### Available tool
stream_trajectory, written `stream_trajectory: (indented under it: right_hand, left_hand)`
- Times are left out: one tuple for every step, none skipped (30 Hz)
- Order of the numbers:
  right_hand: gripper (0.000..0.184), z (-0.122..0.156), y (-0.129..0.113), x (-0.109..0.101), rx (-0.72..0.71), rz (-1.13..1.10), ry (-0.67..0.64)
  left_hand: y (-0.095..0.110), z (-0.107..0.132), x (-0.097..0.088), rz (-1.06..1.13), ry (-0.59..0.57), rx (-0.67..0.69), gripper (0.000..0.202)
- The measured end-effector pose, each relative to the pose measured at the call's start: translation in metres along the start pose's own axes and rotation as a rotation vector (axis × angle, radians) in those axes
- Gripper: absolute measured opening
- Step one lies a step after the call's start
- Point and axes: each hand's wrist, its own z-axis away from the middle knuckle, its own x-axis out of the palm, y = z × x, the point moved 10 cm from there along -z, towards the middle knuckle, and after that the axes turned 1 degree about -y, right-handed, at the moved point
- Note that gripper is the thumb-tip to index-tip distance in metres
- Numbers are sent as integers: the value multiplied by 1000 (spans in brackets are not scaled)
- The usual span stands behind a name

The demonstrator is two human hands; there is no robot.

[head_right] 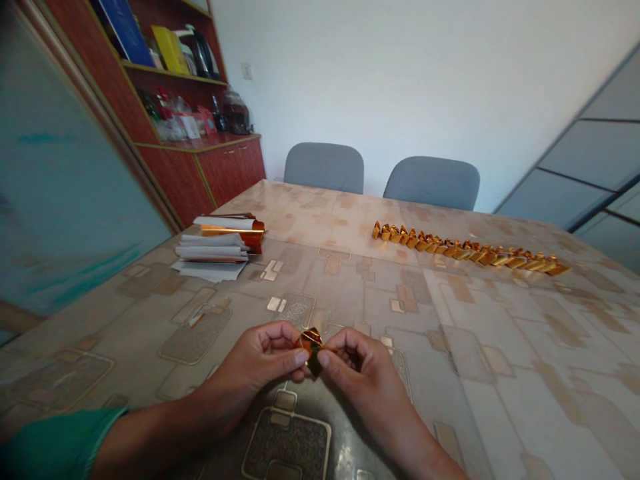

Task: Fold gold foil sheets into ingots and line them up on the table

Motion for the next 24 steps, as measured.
stream_trajectory:
  right_hand:
    - [42,1,0,0,-7,-9,7]
    - [40,1,1,-1,-16,-15,13]
    - [39,2,0,-1,-25,-16,19]
    - [40,2,0,-1,-29,-14,17]
    - [40,2,0,-1,-29,-13,12]
    - [42,2,0,0,-23,-12,1]
    - [43,1,0,1,-13,-14,-14]
    - [44,1,0,3,-2,-18,-33]
    - [44,1,0,5,9,-19,-50]
    - [45,1,1,7,18,-13,-54]
    - [44,1,2,8,23,-2,-48]
    - [43,1,3,8,26,3,-37]
    - [42,1,5,8,27,-7,-23]
    - [42,0,6,8,29,-30,-15]
    - [42,0,7,8,33,-61,-15]
    - [42,-2,8,9,40,-95,-22]
    - [41,-3,8,8,47,-123,-31]
    - [40,-4,8,8,55,-141,-36]
    - [39,-5,7,6,62,-150,-41]
    - [39,-5,7,6,67,-156,-43]
    - [38,-6,6,5,68,-162,-43]
    - [38,-6,6,5,68,-167,-42]
    - [37,-6,7,5,65,-173,-41]
    - [36,-5,7,6,54,-182,-36]
  left_hand:
    - [1,0,1,-4,-4,1,35]
    - [1,0,1,-7,-8,2,35]
    - [2,1,2,-8,-13,3,35]
    - [2,1,2,-7,-18,0,35]
    - [2,1,3,-5,-20,-5,34]
    - [2,1,3,-2,-17,-9,34]
    - [3,1,2,2,-9,-10,33]
    - [3,1,1,5,1,-7,33]
    - [3,1,0,7,10,-3,32]
    - [2,1,0,7,16,1,32]
    - [2,1,0,8,14,2,33]
    - [1,1,1,11,3,-2,34]
    - [-1,1,3,19,-15,-14,35]
    - [-3,2,5,35,-35,-31,37]
    - [-4,2,6,58,-54,-50,39]
    - [-5,3,8,88,-70,-65,41]
    - [-5,3,9,118,-79,-75,42]
    - [-4,3,9,139,-82,-79,44]
    - [-3,3,8,147,-80,-78,44]
    - [-2,3,8,141,-76,-73,44]
    - [-2,3,7,123,-74,-69,43]
    - [-2,3,6,99,-71,-67,43]
    - [-2,2,6,75,-67,-64,41]
    - [-3,1,5,54,-62,-59,40]
